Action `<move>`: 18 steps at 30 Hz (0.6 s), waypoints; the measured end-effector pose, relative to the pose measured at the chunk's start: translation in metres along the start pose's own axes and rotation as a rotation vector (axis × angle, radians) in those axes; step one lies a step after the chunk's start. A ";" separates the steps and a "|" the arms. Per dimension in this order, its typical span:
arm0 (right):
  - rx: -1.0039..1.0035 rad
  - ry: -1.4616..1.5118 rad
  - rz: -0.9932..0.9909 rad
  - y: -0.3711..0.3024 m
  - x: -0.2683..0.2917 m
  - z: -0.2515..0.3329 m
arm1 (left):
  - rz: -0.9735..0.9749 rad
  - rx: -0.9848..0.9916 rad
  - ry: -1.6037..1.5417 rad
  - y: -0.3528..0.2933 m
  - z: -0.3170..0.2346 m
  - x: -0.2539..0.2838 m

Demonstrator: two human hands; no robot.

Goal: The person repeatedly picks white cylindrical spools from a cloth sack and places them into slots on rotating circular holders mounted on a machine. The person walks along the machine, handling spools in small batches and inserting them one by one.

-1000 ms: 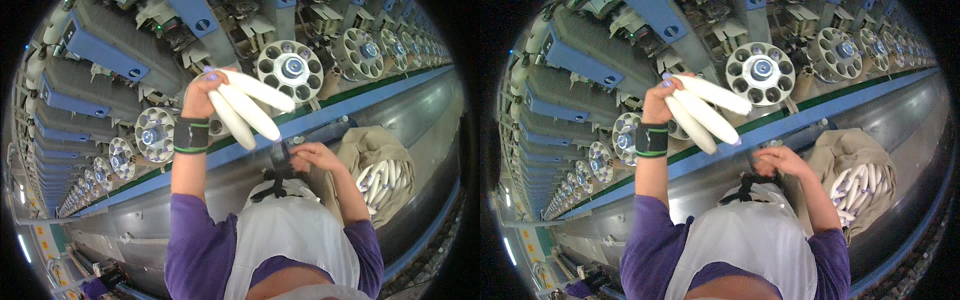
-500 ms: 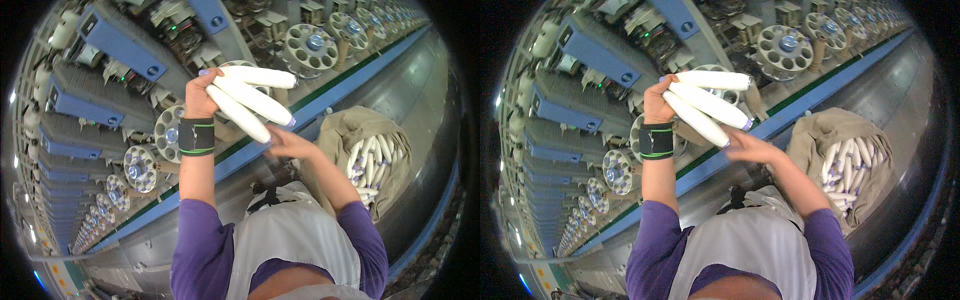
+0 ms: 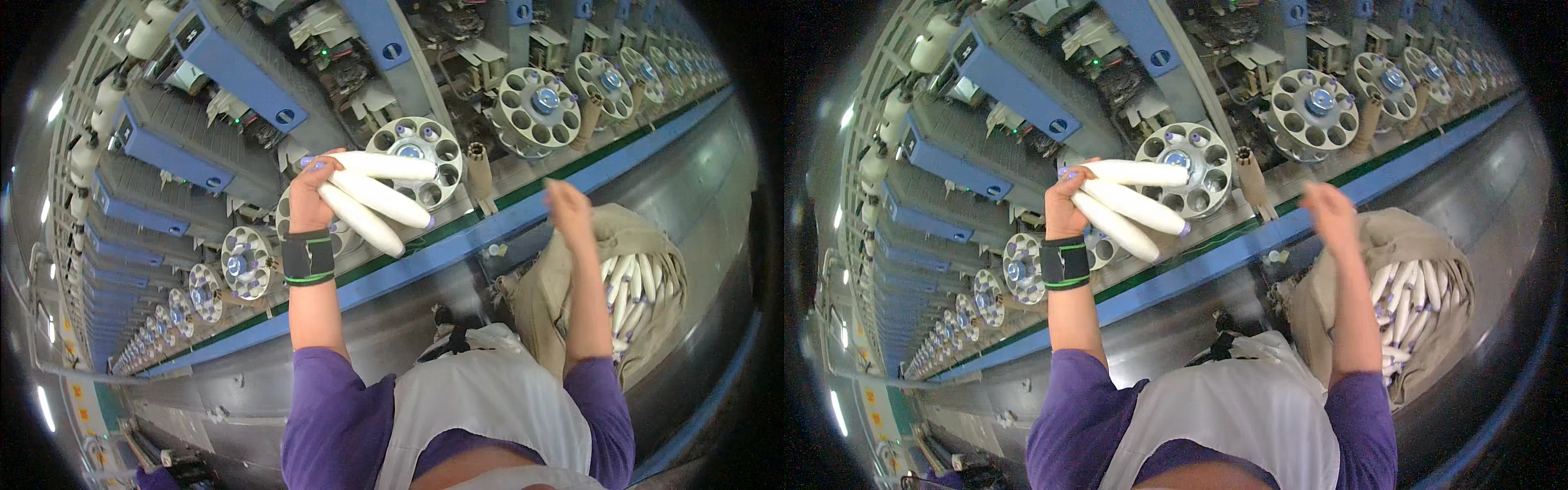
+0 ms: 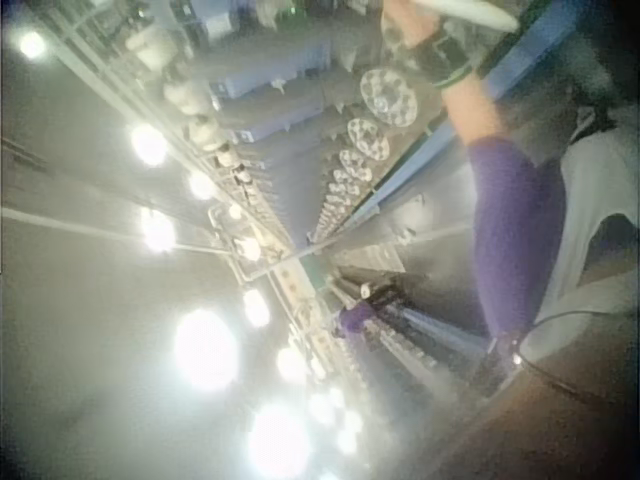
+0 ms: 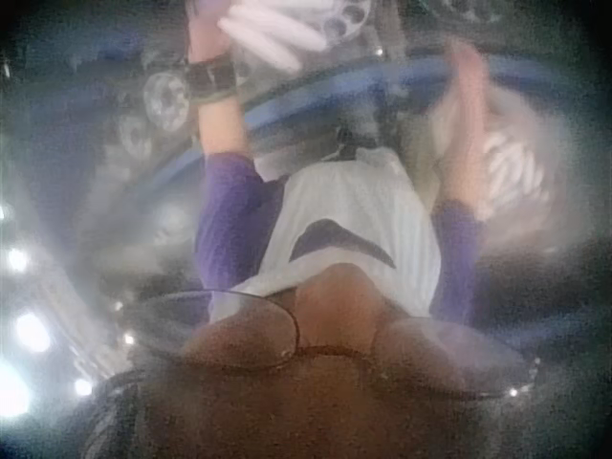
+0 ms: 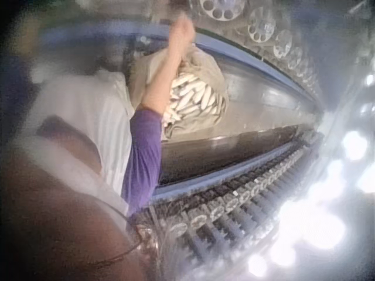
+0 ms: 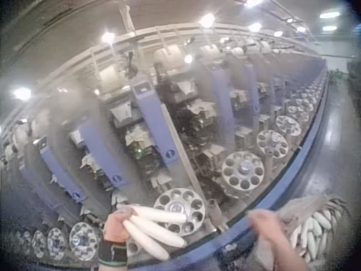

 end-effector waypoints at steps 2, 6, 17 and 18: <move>0.305 -0.104 0.105 0.014 -0.052 0.035 | 0.039 -0.016 0.026 -0.003 0.004 -0.005; 0.283 -0.112 0.199 0.033 -0.128 0.062 | 0.019 -0.001 0.005 -0.009 0.000 -0.001; -0.593 0.301 -0.572 0.006 0.110 -0.146 | -0.266 -0.203 -0.051 -0.106 -0.098 0.134; -0.662 0.138 -0.706 0.004 0.108 -0.139 | -0.244 -0.217 -0.126 -0.111 -0.096 0.140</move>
Point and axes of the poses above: each hand's wrist, its own y-axis towards the middle knuckle, its own x-axis out of the back of the hand, z = x × y, the point moved 1 cm from there along y, towards the middle knuckle, and after that the axes turned 11 degrees about -y, right-handed, at the moved point
